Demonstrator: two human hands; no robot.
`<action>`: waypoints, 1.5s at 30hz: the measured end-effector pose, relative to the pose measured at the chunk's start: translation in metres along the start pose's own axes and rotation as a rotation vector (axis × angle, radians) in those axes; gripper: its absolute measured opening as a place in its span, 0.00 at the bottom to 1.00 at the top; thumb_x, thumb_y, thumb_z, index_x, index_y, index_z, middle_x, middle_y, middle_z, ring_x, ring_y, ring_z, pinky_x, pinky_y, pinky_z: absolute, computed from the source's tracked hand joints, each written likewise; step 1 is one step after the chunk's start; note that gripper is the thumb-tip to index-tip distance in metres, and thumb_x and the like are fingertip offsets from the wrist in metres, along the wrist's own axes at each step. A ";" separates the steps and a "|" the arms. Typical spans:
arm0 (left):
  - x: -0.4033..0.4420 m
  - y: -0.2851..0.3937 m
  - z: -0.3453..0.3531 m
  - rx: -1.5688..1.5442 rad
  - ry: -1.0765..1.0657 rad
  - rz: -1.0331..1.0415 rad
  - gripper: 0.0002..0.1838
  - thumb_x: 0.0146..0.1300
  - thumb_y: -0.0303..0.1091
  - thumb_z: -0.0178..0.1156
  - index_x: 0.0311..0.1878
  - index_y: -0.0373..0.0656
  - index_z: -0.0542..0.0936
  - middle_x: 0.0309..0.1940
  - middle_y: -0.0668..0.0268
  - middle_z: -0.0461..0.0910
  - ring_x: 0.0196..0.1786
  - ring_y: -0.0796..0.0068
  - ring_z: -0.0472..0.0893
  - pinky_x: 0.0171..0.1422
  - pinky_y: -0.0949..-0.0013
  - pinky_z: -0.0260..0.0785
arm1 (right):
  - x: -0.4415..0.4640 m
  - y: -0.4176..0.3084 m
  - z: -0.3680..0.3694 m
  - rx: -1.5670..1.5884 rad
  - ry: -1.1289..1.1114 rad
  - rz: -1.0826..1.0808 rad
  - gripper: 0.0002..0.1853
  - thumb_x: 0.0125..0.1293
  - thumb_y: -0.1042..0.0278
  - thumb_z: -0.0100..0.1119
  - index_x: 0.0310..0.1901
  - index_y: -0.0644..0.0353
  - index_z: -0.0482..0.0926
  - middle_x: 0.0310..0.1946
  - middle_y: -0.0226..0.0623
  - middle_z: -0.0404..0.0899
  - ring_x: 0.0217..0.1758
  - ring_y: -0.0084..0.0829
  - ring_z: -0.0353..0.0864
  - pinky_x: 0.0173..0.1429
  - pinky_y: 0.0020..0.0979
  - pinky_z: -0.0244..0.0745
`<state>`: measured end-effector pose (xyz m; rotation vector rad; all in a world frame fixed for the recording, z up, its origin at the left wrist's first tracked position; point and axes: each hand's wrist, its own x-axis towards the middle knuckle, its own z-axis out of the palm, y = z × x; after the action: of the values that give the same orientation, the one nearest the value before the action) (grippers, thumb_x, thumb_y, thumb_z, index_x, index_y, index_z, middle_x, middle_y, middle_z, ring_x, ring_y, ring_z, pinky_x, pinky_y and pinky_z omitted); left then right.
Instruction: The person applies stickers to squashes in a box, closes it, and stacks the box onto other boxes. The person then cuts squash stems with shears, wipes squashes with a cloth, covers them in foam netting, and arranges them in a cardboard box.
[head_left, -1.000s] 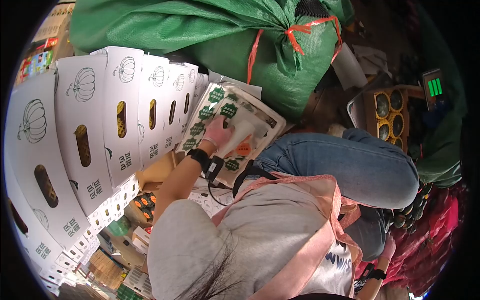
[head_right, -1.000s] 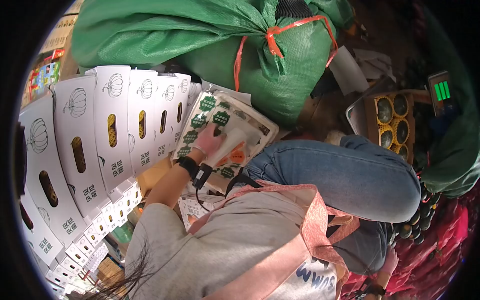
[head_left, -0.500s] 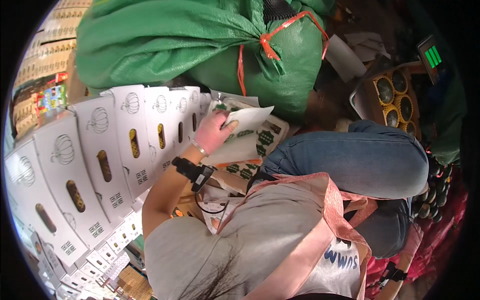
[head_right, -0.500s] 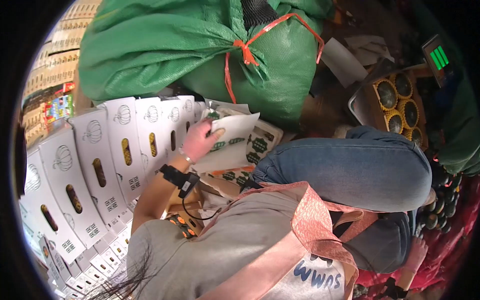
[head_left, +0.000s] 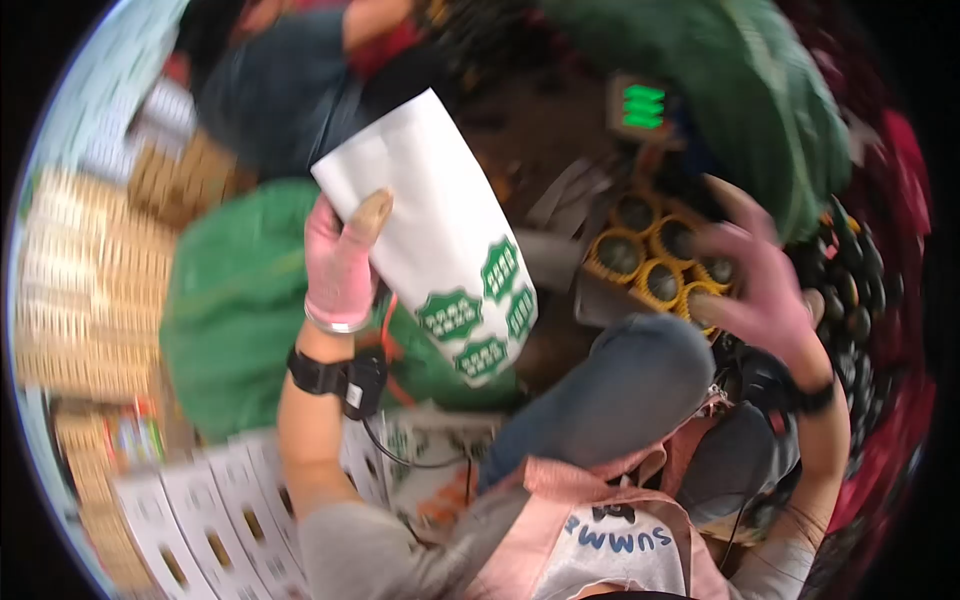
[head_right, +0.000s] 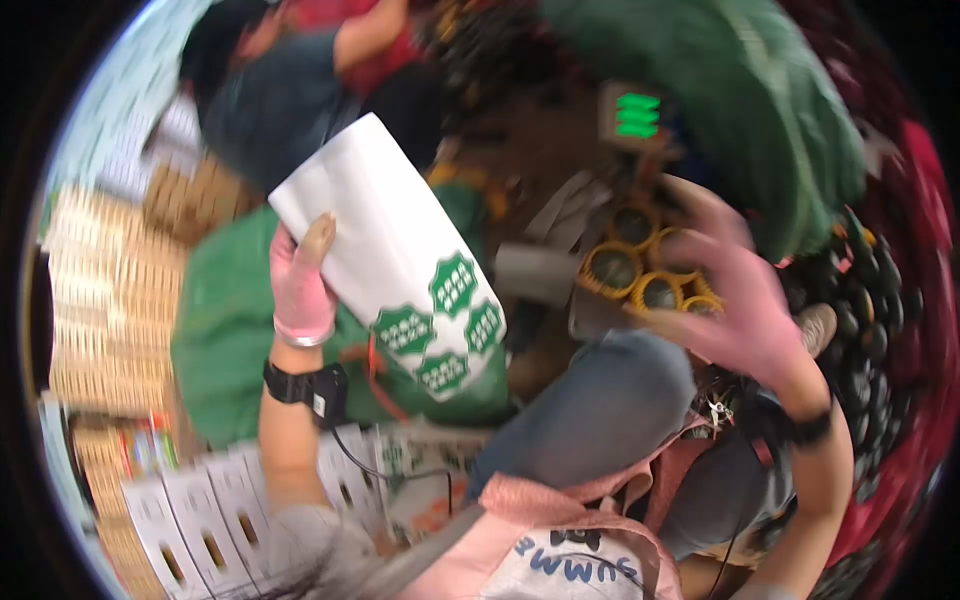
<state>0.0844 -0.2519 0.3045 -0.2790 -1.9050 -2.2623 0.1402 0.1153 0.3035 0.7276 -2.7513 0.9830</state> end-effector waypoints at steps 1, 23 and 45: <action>0.020 0.001 0.025 -0.040 -0.094 0.046 0.13 0.62 0.28 0.61 0.49 0.38 0.77 0.40 0.69 0.81 0.40 0.82 0.78 0.47 0.75 0.71 | 0.021 0.015 0.006 0.099 -0.058 0.011 0.37 0.44 0.64 0.75 0.58 0.62 0.70 0.68 0.51 0.56 0.69 0.48 0.61 0.63 0.40 0.67; 0.088 -0.242 0.160 0.027 -0.402 -0.243 0.40 0.56 0.23 0.65 0.69 0.44 0.55 0.61 0.62 0.65 0.52 0.72 0.74 0.57 0.70 0.68 | -0.037 0.194 0.105 0.884 0.407 0.536 0.14 0.55 0.84 0.62 0.45 0.66 0.80 0.44 0.34 0.80 0.46 0.23 0.78 0.52 0.24 0.74; 0.054 -0.303 0.124 0.156 -0.519 -0.493 0.06 0.67 0.29 0.56 0.34 0.38 0.71 0.29 0.76 0.72 0.34 0.88 0.66 0.40 0.80 0.63 | -0.050 0.193 0.127 0.634 0.286 0.574 0.11 0.57 0.78 0.60 0.44 0.63 0.79 0.38 0.41 0.80 0.42 0.38 0.81 0.46 0.29 0.75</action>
<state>-0.0396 -0.0789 0.0501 -0.4532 -2.6491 -2.4897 0.0956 0.1853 0.0821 -0.1886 -2.4151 1.9356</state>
